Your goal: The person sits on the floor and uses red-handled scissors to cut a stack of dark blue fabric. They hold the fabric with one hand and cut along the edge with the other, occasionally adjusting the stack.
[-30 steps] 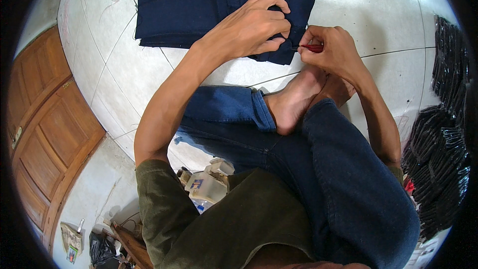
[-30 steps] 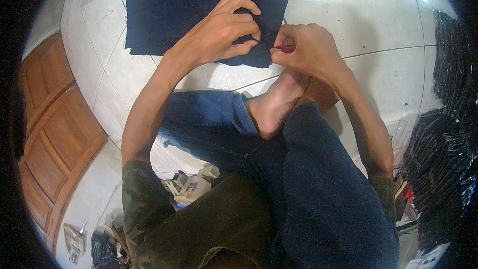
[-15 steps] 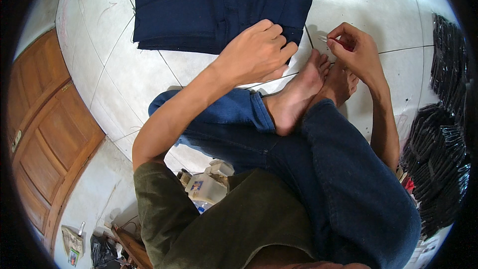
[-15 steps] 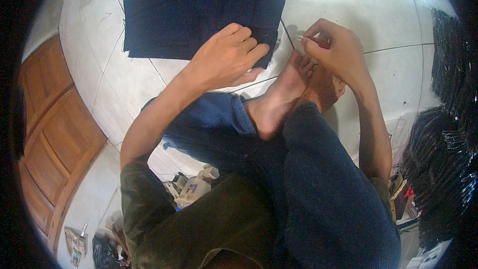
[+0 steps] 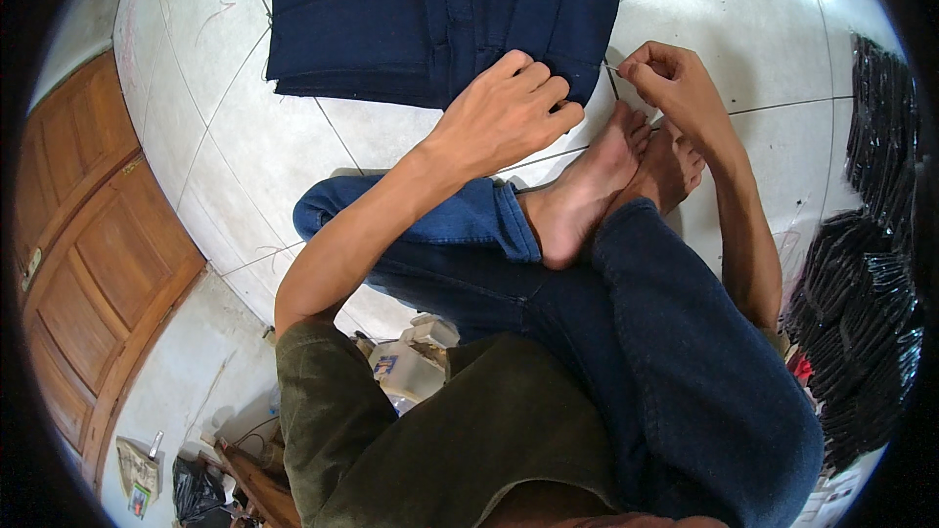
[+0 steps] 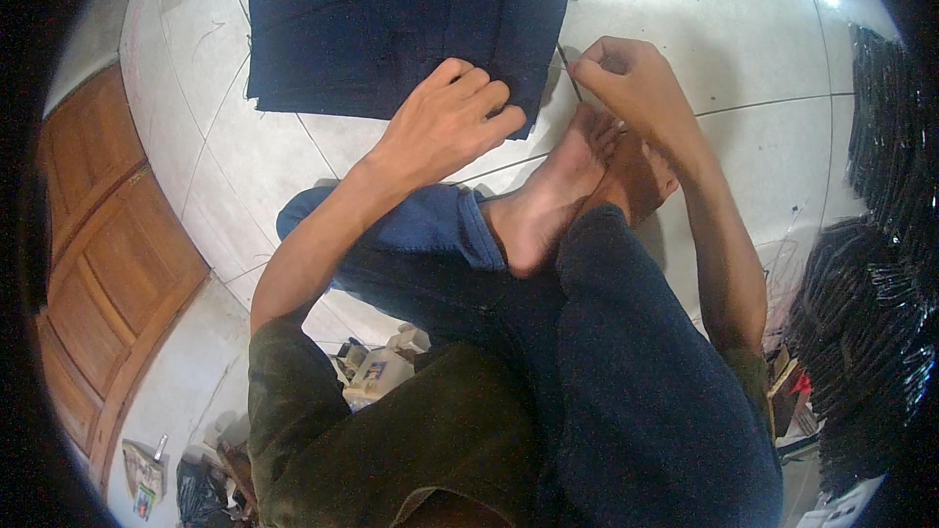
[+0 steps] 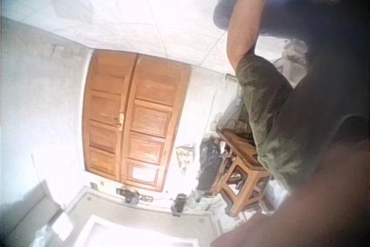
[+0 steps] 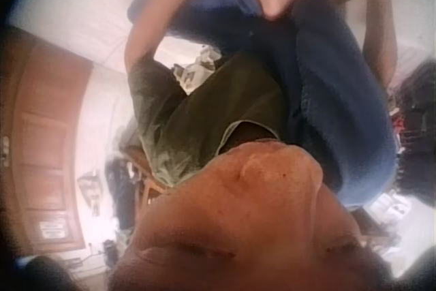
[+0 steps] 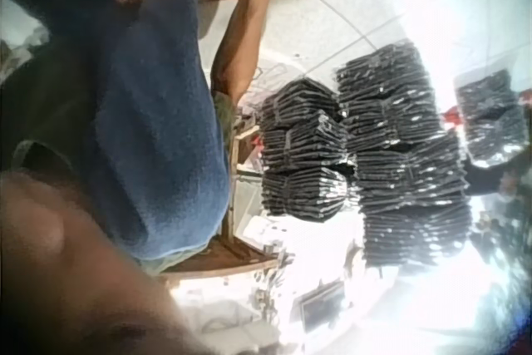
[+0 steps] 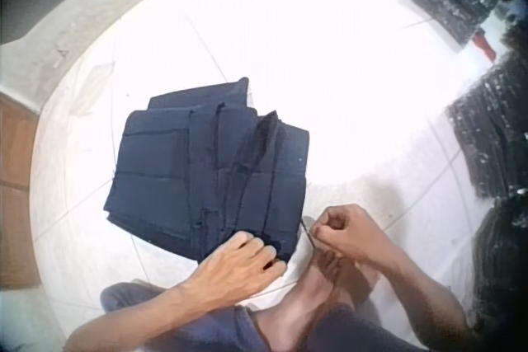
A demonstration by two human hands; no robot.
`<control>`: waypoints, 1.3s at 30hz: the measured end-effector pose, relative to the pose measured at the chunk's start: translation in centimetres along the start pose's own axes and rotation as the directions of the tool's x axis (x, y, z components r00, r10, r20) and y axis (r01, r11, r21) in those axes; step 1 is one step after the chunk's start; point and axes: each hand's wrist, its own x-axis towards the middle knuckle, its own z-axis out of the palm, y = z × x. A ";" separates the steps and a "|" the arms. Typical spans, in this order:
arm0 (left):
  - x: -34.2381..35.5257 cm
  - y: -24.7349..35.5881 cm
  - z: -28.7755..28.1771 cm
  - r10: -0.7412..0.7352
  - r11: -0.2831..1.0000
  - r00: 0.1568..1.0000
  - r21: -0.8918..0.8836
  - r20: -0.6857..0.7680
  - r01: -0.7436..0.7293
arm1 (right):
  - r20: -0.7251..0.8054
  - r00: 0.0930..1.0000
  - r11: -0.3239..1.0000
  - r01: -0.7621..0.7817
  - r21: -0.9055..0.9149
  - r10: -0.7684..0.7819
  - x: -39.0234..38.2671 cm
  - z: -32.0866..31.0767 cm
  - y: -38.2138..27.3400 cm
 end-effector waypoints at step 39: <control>7.0 -3.2 1.8 -0.192 0.955 0.922 0.151 -0.336 0.254 | -0.121 0.993 0.997 0.018 0.074 -0.009 3.7 -5.7 -1.8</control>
